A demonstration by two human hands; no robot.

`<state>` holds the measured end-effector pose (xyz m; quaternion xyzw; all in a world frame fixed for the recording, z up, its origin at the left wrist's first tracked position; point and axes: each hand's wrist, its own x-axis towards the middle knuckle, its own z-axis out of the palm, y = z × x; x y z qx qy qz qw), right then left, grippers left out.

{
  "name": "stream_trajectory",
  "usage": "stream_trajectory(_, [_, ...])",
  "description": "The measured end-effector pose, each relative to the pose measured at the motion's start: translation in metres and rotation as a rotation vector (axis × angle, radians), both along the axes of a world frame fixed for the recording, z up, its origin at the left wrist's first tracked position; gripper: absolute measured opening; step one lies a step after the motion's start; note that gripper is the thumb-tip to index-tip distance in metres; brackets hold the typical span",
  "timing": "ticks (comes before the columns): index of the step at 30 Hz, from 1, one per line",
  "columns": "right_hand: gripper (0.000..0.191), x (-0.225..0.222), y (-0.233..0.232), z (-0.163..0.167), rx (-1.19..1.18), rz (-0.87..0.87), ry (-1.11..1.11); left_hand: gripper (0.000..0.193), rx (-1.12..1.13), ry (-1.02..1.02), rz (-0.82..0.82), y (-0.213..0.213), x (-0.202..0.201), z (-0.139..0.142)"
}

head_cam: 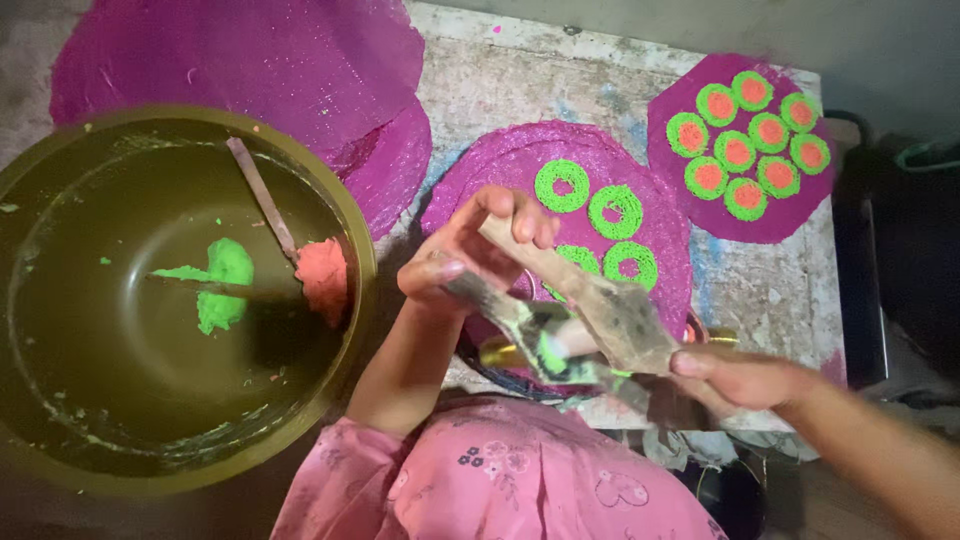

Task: The person uses a wooden roller tool to press green and orange dough into circular patterns on a purple sheet. They repeatedly load dough onto the roller and press it onto the sheet to form concentric rings, then move the sheet aside and continue on a new sheet.

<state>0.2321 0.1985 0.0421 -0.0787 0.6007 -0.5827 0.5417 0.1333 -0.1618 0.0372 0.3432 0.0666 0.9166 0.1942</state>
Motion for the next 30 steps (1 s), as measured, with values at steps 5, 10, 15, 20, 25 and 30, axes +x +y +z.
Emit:
stream_trajectory(5, [0.078, -0.050, 0.001, 0.036, 0.287, 0.084, 0.118, 0.042, -0.005, 0.086, 0.108, 0.003, -0.042, -0.024])
stream_trajectory(10, [0.078, -0.070, -0.025, 0.044, 0.624, 0.034, -0.003, 0.036, 0.205, -0.210, -0.009, 0.016, -0.054, -0.064])
stream_trajectory(15, [0.078, -0.070, -0.062, 0.041, 0.495, 0.007, 0.043, 0.029, 0.302, -0.357, 0.028, 0.014, -0.057, -0.096])
stream_trajectory(20, [0.074, -0.071, -0.102, 0.044, 0.566, 0.020, 0.235, 0.027, 0.373, -0.270, -0.043, -0.013, -0.071, -0.108])
stream_trajectory(25, [0.078, -0.068, -0.123, 0.056, 0.660, 0.021, 0.080, 0.026, 0.371, -0.329, -0.032, -0.020, -0.066, -0.110])
stream_trajectory(30, [0.064, -0.065, -0.115, 0.059, 0.791, 0.003, 0.130, 0.021, 0.438, -0.457, 0.043, 0.011, -0.060, -0.110])
